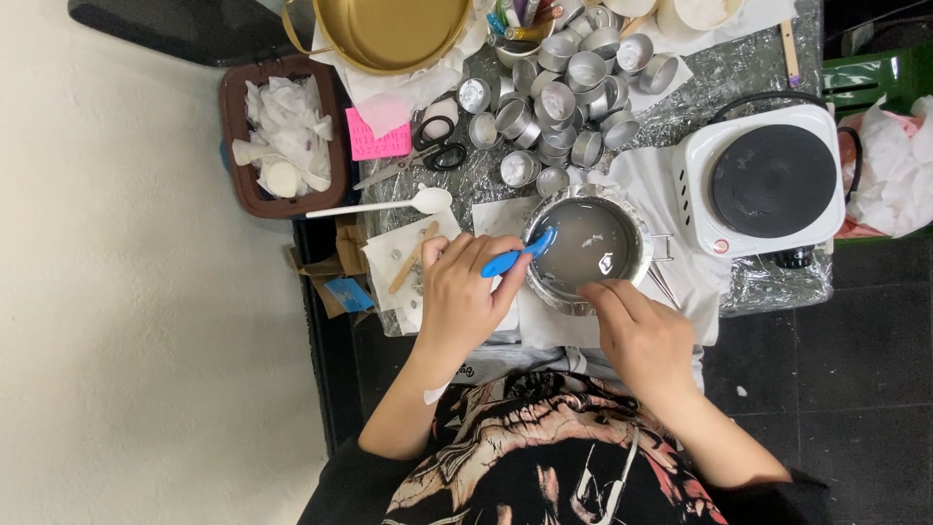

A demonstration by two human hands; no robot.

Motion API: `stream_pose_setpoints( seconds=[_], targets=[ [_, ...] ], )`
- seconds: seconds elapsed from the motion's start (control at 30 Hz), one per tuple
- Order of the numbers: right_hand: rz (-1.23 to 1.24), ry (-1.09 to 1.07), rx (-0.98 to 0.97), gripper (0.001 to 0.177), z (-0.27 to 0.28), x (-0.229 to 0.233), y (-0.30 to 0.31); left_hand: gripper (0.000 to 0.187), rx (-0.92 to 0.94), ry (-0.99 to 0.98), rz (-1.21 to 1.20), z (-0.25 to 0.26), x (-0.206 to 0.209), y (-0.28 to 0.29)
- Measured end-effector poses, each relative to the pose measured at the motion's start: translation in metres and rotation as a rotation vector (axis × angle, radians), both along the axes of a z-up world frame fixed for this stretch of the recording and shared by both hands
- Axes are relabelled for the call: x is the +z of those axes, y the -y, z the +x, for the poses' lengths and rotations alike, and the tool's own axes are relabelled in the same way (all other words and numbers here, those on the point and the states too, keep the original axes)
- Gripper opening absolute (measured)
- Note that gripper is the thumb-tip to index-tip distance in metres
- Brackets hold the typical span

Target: Stirring melted wax in a pot with a spatula at a candle-making station.

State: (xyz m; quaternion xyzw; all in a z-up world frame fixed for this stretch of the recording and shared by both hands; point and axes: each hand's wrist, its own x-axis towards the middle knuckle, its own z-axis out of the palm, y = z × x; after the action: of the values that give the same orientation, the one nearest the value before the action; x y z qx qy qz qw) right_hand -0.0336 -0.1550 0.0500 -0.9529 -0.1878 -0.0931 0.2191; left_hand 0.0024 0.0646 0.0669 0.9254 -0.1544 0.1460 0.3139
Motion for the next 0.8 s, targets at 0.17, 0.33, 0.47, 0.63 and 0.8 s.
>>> stream_pose_setpoints(
  seconds=[0.17, 0.33, 0.47, 0.63, 0.8],
  targets=[
    [0.034, -0.015, -0.039, 0.02, -0.001, 0.01, 0.009, 0.014, 0.009, -0.01, -0.016, -0.005, -0.005, 0.001],
    [0.039, -0.031, -0.037, 0.02, -0.003, 0.007, 0.01, 0.018, 0.003, -0.002, -0.003, -0.007, -0.006, 0.003],
    [0.061, -0.03, -0.02, 0.023, -0.001, 0.005, 0.012, 0.019, 0.003, -0.012, 0.006, -0.005, -0.004, 0.004],
    [0.098, -0.04, -0.017, 0.024, -0.001, 0.003, 0.013, 0.022, 0.002, -0.001, -0.011, -0.007, -0.005, 0.003],
    [0.055, -0.054, -0.025, 0.022, 0.004, 0.007, 0.024, 0.021, -0.004, -0.004, 0.004, -0.007, -0.009, 0.005]
  ],
)
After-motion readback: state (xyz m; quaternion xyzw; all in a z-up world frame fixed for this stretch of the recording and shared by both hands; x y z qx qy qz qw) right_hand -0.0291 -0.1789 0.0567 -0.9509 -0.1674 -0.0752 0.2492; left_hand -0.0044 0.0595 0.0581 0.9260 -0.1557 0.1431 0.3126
